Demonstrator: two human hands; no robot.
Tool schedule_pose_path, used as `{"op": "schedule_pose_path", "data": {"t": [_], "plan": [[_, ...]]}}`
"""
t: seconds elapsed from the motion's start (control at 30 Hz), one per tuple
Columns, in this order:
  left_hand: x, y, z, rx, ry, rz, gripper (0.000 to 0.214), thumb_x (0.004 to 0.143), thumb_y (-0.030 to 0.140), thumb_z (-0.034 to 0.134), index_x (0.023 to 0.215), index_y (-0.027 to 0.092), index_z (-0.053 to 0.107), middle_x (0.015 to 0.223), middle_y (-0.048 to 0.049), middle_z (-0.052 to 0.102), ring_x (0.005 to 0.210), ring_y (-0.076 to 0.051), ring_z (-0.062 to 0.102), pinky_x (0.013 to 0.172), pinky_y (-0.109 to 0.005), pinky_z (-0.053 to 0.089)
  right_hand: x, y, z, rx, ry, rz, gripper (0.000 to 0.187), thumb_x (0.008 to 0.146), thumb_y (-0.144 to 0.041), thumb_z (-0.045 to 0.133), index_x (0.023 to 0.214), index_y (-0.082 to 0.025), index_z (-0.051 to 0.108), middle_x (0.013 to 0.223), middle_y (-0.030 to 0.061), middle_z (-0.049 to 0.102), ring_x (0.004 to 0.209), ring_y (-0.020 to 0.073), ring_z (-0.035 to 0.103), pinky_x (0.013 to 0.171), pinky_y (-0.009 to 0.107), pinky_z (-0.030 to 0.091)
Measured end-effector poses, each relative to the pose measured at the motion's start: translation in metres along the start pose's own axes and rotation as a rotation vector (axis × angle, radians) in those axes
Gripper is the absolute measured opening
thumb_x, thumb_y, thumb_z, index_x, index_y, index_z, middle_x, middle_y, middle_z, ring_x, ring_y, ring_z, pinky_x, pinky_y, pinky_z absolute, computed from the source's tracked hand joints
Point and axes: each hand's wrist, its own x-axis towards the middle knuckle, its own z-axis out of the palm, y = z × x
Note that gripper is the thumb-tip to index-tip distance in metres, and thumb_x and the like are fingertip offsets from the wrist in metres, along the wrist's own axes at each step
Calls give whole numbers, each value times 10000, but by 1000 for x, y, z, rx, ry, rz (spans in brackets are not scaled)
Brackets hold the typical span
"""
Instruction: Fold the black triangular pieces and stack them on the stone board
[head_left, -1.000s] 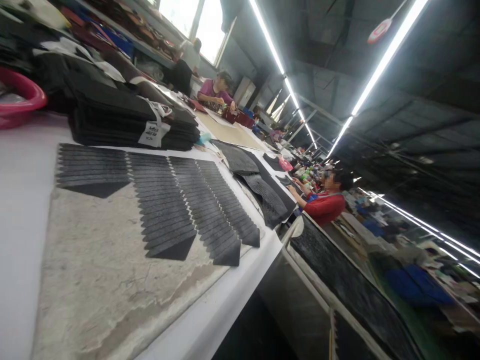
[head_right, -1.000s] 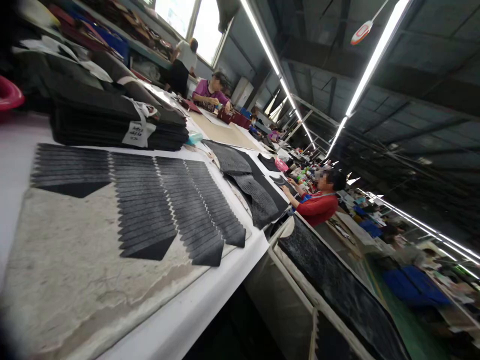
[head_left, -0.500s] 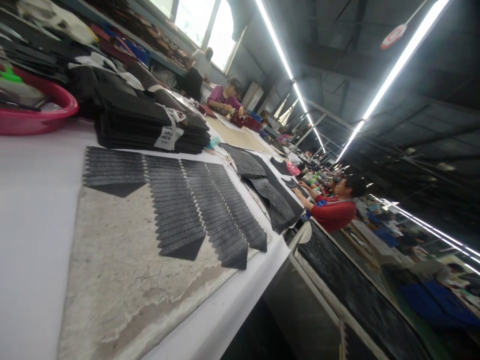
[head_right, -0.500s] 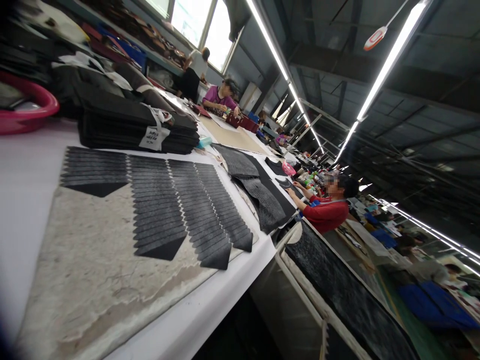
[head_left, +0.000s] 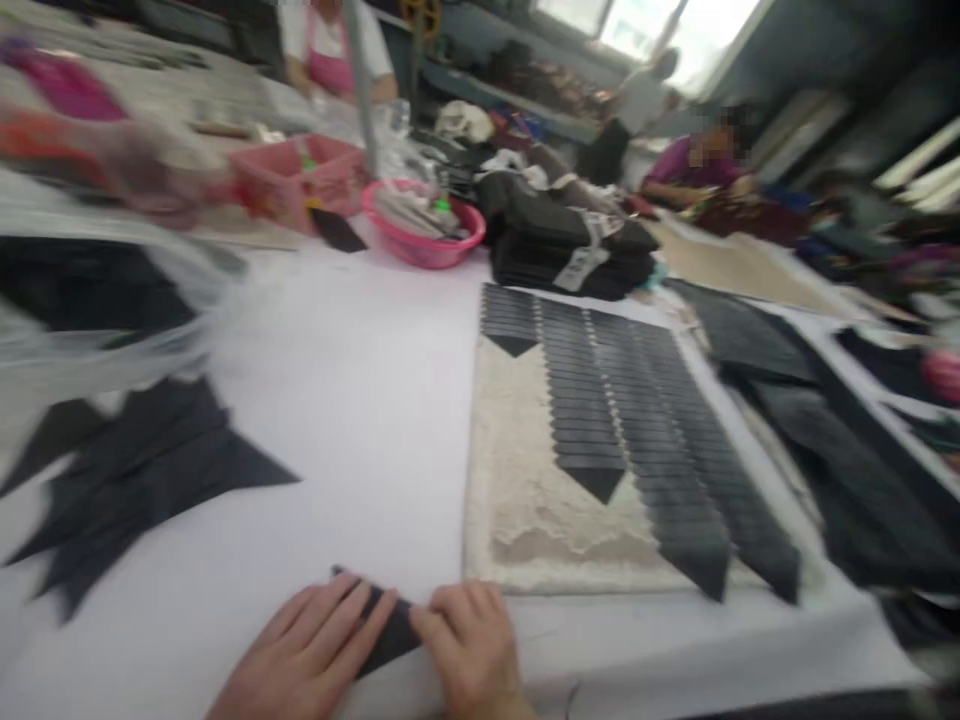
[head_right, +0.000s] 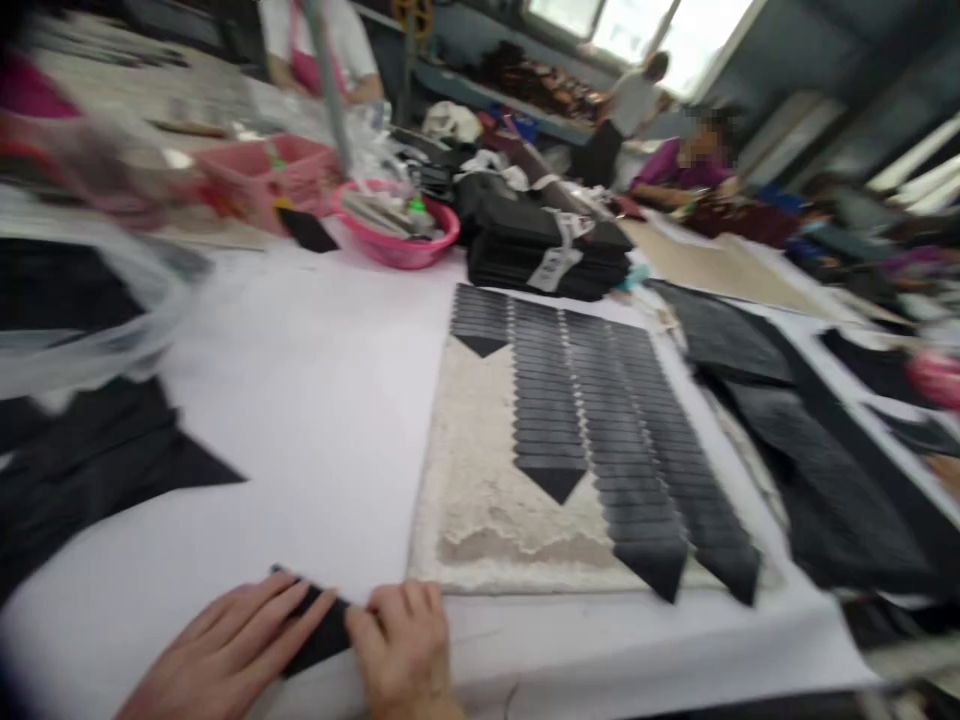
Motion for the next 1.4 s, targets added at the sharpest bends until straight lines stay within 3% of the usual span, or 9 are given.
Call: {"op": "schedule_pose_path", "data": {"t": [0.1,0.27,0.47,0.77,0.97,1.13,1.4], "plan": [[-9,1,-11,1,-165,-68,439,1038,138,207,1245,187,591,1193,-59,620,1155,-188,543,1041,-378,361,5,5,-6,98,-38,-27,228,983,-201,443,997,-203,670,808,33,624,756,152,512,687,311,348],[1,2,-11,-22,-143,-39,343,1027,129,314,1240,109,583,1166,-88,627,1162,-200,540,1001,-365,404,6,7,-14,148,-99,-73,265,998,-192,401,1049,-170,659,881,55,643,806,163,518,715,315,346],[2,0,-13,-77,-116,-45,278,1008,151,414,1217,143,596,1101,-81,634,1110,-225,564,938,-382,445,0,11,-10,152,-110,-37,148,941,-149,535,1029,-181,650,872,34,647,780,149,536,707,305,358],[-2,10,-12,-15,-159,-41,294,965,184,515,1251,140,570,1159,-117,612,1148,-292,545,931,-431,459,3,8,-17,106,-113,-88,208,964,-156,486,1049,-183,673,871,46,633,777,142,541,691,299,383],[1,15,-10,-45,-149,-49,256,982,149,466,1198,96,593,1204,-119,601,1181,-243,529,1013,-392,413,0,9,-18,111,-137,-78,229,975,-163,467,1106,-187,653,919,58,650,830,154,558,720,307,403],[5,13,-11,-95,-131,-43,246,983,129,461,1179,94,606,1126,-98,629,1150,-237,542,980,-384,430,-6,12,-19,135,-132,-11,161,936,-143,547,1047,-188,654,907,45,656,828,147,566,727,301,416],[5,15,-12,-96,-165,-39,272,984,177,482,1234,133,581,1144,-97,615,1147,-265,538,933,-423,451,-13,12,-21,122,-145,-17,226,941,-131,526,1099,-203,671,917,55,635,844,152,553,738,307,417]]}}
